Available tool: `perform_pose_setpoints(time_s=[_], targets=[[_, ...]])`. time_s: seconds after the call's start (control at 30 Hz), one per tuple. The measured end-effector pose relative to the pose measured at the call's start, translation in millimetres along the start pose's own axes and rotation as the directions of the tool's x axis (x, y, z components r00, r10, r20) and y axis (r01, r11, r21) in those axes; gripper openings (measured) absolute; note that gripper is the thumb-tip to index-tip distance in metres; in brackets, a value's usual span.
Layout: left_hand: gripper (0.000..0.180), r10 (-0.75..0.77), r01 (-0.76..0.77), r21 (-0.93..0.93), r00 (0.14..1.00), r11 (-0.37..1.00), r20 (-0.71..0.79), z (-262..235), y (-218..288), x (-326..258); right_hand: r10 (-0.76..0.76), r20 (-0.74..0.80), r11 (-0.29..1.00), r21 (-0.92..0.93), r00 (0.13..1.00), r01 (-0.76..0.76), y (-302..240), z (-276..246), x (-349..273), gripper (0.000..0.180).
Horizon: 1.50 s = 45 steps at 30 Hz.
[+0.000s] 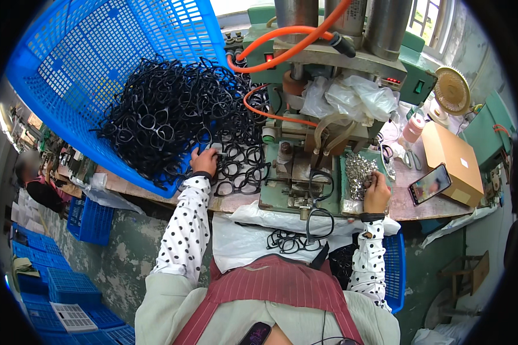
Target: The person repeatedly picks up black eyeglass frames from a blue basket, places them into a press machine, and adds small metal components from a tray. The person operates the machine to attach the components to the frames and then removes the assembled glasses.
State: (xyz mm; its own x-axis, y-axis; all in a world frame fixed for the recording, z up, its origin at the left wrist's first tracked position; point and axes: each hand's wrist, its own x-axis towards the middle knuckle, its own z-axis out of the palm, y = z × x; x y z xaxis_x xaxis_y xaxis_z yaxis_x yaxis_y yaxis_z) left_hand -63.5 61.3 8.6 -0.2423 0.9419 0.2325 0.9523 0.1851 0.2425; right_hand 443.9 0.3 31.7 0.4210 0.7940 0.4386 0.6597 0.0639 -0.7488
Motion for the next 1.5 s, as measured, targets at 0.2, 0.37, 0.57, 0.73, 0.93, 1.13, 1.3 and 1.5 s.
perform_pose_setpoints(time_s=[0.2,0.37,0.57,0.73,0.93,1.13,1.3,1.5], targets=[[0.015,0.198,-0.205,-0.014,0.958,0.979,-0.207,-50.3,21.2,-26.5,-0.165,-0.042,0.986,-0.002,0.985,0.165,-19.1,-1.6,4.5,0.008],[0.020,0.001,-0.100,-0.316,0.954,0.943,-0.300,-88.3,74.3,-34.1,-0.016,0.134,0.866,0.497,0.991,-0.053,-88.4,-2.5,1.7,0.013],[0.018,0.154,-0.402,-0.450,0.857,0.797,-0.493,-103.0,133.6,-63.8,-0.246,0.236,0.847,0.524,0.940,0.090,-155.5,-23.4,-13.8,0.018],[0.019,0.430,-0.684,-0.343,0.694,0.644,-0.577,-124.5,167.4,-93.2,-0.007,0.366,0.748,0.620,0.930,-0.239,-164.2,-9.4,-23.5,0.033],[0.026,0.575,-0.820,-0.281,0.556,0.499,-0.601,-141.1,185.2,-110.9,0.011,0.374,0.756,0.604,0.928,-0.252,-173.0,2.0,-16.4,0.046],[0.046,0.693,-0.920,-0.337,0.375,0.199,-0.615,-145.0,210.3,-124.5,-0.012,0.298,0.725,0.660,0.954,-0.197,-169.3,14.1,-18.8,0.049],[0.045,0.798,-0.906,-0.421,0.289,0.049,-0.529,-117.0,228.8,-128.9,-0.009,0.202,0.817,0.566,0.979,-0.109,-135.0,2.1,-2.5,0.041],[0.048,0.816,-0.899,-0.433,0.299,0.067,-0.494,-113.1,227.6,-124.8,0.087,-0.010,0.981,-0.171,0.996,-0.088,3.3,-8.4,22.0,0.022]])
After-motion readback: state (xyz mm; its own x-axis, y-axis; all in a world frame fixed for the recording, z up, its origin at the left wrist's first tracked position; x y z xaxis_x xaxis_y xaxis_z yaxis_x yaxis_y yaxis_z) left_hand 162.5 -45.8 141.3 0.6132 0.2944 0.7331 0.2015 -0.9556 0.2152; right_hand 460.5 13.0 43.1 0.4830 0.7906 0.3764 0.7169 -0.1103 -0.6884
